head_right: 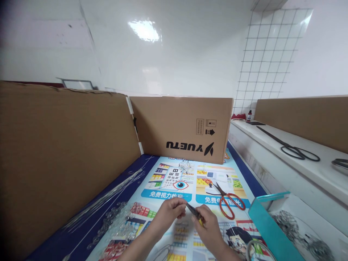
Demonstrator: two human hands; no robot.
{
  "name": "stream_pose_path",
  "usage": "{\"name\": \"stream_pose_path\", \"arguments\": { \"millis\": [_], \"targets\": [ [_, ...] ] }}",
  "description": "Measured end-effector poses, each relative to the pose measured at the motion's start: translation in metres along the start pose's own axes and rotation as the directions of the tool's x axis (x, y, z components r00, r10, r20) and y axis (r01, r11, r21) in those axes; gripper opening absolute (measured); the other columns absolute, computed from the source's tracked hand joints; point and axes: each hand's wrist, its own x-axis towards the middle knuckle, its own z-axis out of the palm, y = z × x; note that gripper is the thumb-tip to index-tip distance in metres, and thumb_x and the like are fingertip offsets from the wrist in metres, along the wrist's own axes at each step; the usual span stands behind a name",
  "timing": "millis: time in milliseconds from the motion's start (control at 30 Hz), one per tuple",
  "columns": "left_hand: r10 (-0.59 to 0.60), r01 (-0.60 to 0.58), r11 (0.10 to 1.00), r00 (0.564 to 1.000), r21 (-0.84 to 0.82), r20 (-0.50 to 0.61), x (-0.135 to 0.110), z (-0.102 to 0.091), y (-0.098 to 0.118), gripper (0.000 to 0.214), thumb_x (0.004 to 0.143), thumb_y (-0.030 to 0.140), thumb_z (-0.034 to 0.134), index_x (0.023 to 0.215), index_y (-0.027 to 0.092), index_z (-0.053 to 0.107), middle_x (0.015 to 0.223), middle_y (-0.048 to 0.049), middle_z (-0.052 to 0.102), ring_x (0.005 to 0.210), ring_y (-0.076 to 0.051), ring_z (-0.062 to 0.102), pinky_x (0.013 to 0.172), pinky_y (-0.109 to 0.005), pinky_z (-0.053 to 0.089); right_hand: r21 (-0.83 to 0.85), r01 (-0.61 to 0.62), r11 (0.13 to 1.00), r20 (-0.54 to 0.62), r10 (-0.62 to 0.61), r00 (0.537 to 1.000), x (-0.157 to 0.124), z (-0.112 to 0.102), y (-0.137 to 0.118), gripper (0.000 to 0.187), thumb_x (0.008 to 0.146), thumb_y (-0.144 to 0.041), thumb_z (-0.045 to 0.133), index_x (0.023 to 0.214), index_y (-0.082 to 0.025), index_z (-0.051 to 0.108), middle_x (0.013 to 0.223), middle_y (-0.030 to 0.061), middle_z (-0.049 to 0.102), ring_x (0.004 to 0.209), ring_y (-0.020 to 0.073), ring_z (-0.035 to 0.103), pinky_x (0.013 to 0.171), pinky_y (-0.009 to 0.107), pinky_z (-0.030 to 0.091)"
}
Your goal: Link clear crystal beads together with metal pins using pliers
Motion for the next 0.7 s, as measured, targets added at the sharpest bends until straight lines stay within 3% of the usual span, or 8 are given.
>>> {"name": "stream_pose_path", "arguments": {
  "millis": [200, 400, 533, 700],
  "targets": [
    [0.012, -0.011, 1.000, 0.999, 0.018, -0.034, 0.000, -0.013, 0.010, 0.014, 0.073, 0.030, 0.053, 0.070, 0.016, 0.054, 0.062, -0.0001, 0.060, 0.061, -0.013, 0.057, 0.054, -0.021, 0.042, -0.271, 0.123, 0.955, -0.067, -0.146, 0.987, 0.000, 0.000, 0.012, 0.016, 0.081, -0.024, 0.047, 0.094, -0.021, 0.056, 0.083, 0.0058, 0.055, 0.076, 0.0187, 0.053, 0.067, 0.031, 0.045],
    [-0.101, 0.099, 0.984, 0.995, -0.146, -0.010, 0.002, -0.016, 0.010, 0.025, 0.074, 0.042, 0.051, 0.075, 0.018, 0.044, 0.076, -0.0040, 0.065, 0.066, -0.017, 0.064, 0.052, -0.024, 0.044, -0.600, 0.265, 0.755, 0.021, -0.316, 0.948, 0.000, -0.008, 0.012, 0.025, 0.077, -0.017, 0.049, 0.101, -0.022, 0.057, 0.089, 0.0078, 0.055, 0.086, 0.0236, 0.051, 0.076, 0.039, 0.041],
    [-0.147, 0.140, 0.980, 0.989, -0.144, -0.035, 0.003, -0.015, 0.009, 0.030, 0.073, 0.047, 0.050, 0.075, 0.019, 0.041, 0.068, -0.0025, 0.065, 0.059, -0.016, 0.064, 0.052, -0.026, 0.045, -0.700, 0.295, 0.650, 0.060, -0.358, 0.932, 0.000, -0.010, 0.010, 0.026, 0.078, -0.015, 0.049, 0.102, -0.021, 0.058, 0.088, 0.0080, 0.055, 0.082, 0.0228, 0.050, 0.075, 0.039, 0.039],
    [-0.146, 0.136, 0.980, 0.987, -0.146, -0.066, 0.001, -0.012, 0.009, 0.020, 0.075, 0.038, 0.050, 0.076, 0.019, 0.041, 0.066, -0.0021, 0.066, 0.059, -0.016, 0.064, 0.052, -0.026, 0.046, -0.767, 0.305, 0.565, 0.070, -0.399, 0.914, 0.000, -0.011, 0.008, 0.024, 0.081, -0.017, 0.048, 0.103, -0.021, 0.058, 0.088, 0.0086, 0.056, 0.083, 0.0231, 0.049, 0.076, 0.040, 0.038]
  ]
}}
